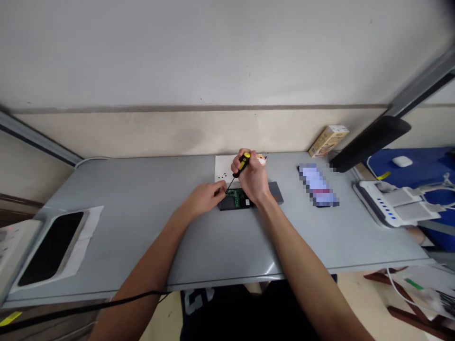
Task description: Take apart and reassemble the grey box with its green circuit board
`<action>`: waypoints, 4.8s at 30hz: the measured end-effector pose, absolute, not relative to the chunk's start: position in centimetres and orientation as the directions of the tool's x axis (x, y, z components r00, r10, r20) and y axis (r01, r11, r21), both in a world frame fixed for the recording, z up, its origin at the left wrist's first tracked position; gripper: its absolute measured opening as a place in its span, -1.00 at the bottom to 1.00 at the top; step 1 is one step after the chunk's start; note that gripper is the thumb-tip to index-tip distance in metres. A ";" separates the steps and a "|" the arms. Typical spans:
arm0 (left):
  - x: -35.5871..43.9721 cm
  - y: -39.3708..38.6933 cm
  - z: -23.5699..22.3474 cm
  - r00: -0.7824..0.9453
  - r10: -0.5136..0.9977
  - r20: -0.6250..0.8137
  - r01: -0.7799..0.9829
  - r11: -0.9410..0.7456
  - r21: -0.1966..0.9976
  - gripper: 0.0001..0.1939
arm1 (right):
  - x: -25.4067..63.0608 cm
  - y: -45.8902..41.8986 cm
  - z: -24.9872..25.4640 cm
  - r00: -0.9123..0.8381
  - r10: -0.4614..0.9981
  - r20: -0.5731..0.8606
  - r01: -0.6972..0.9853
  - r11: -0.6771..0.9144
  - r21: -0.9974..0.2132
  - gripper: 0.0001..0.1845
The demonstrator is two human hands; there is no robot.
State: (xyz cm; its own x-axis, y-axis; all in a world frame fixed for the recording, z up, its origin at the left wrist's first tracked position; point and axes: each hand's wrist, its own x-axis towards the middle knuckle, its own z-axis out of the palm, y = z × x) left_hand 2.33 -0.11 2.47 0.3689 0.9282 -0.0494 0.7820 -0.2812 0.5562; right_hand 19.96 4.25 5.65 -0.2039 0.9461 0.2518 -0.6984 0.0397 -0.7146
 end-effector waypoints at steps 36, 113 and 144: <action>2.7 -0.4 2.9 0.344 0.936 -0.067 0.824 -0.267 0.499 -0.80 | 19.5 3.9 5.4 -0.217 0.943 0.254 -0.648 0.055 -0.759 -0.64; 3.0 -0.5 3.1 0.329 0.943 -0.051 0.820 -0.258 0.511 -0.86 | 19.5 3.7 4.7 -0.081 0.969 0.235 -0.608 0.139 -0.782 -0.65; 2.8 -0.4 2.7 0.343 0.938 -0.041 0.790 -0.265 0.553 -0.90 | 19.5 3.3 5.4 -0.139 0.957 0.256 -0.615 0.120 -0.780 -0.67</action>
State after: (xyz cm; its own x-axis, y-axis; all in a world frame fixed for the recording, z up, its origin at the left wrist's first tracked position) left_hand 2.80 -0.35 2.72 0.3433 0.9384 -0.0405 0.7897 -0.2650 0.5533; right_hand 19.53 3.29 5.43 -0.1386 0.9567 0.2561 -0.6147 0.1197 -0.7796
